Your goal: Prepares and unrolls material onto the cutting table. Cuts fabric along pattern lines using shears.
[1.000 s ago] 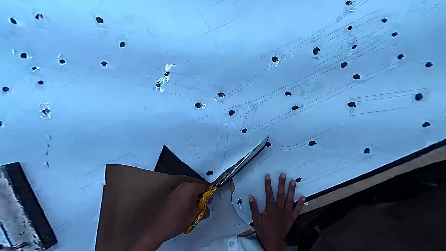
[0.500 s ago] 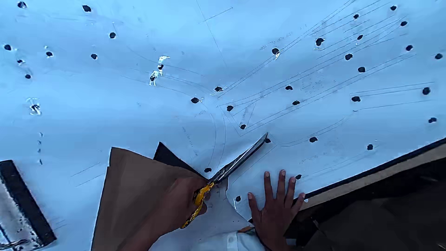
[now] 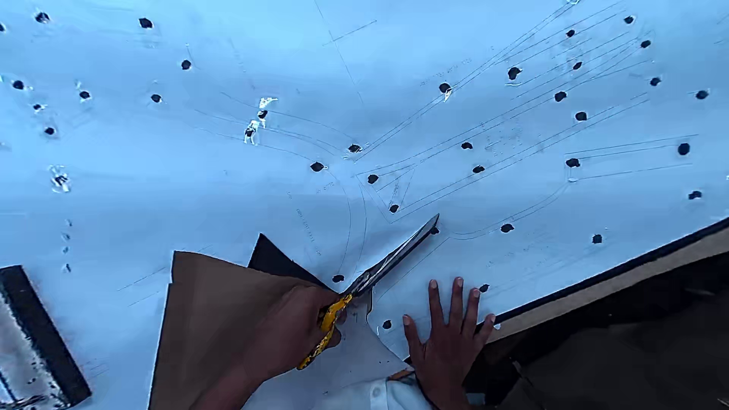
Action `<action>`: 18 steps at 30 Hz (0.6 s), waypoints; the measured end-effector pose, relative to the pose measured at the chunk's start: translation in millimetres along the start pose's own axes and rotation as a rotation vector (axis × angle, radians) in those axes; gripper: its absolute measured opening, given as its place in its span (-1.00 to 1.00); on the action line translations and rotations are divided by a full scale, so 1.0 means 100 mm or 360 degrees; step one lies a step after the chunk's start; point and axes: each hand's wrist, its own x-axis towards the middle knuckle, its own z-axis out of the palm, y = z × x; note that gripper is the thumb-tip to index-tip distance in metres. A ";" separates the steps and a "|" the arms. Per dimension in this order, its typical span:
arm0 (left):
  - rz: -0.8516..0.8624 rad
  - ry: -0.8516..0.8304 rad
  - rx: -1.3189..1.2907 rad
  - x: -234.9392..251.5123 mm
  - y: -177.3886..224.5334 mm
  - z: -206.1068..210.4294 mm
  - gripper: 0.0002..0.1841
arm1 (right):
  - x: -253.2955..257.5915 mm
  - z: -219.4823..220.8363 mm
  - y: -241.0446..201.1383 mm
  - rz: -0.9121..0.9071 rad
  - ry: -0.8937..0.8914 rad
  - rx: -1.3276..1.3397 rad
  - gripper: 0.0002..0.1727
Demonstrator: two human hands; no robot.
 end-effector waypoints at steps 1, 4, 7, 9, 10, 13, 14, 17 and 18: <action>0.0007 0.0010 -0.0004 0.00 -0.01 0.01 -0.87 | -0.01 0.00 0.00 0.0003 -0.0001 0.0005 -0.17; 0.0017 0.0024 -0.0033 0.00 -0.02 0.04 -0.86 | -0.01 0.00 0.00 0.0004 -0.0007 -0.0002 -0.17; 0.0023 0.0023 -0.0058 0.00 -0.03 0.05 -0.88 | -0.02 0.01 0.00 -0.0001 -0.0007 0.0008 -0.16; 0.0003 0.0005 -0.0060 0.00 -0.02 0.04 -0.88 | -0.01 0.02 0.00 -0.0014 0.0007 -0.0013 -0.16; -0.0008 0.0000 -0.0059 0.01 -0.01 0.03 -0.88 | -0.01 0.02 0.00 -0.0013 0.0003 -0.0020 -0.16; -0.0001 0.0011 -0.0087 0.03 -0.03 0.03 -0.88 | -0.01 0.02 0.00 -0.0009 0.0013 -0.0014 -0.17; -0.0001 -0.0003 -0.0117 0.04 -0.04 0.02 -0.87 | -0.01 0.02 0.00 -0.0004 0.0011 -0.0010 -0.17; 0.0003 -0.0038 -0.0222 0.06 -0.03 0.00 -0.87 | 0.00 0.03 0.00 -0.0002 0.0012 -0.0004 -0.17; 0.0001 -0.0043 -0.0260 0.05 -0.03 0.00 -0.87 | 0.00 0.02 0.00 -0.0003 0.0009 0.0005 -0.17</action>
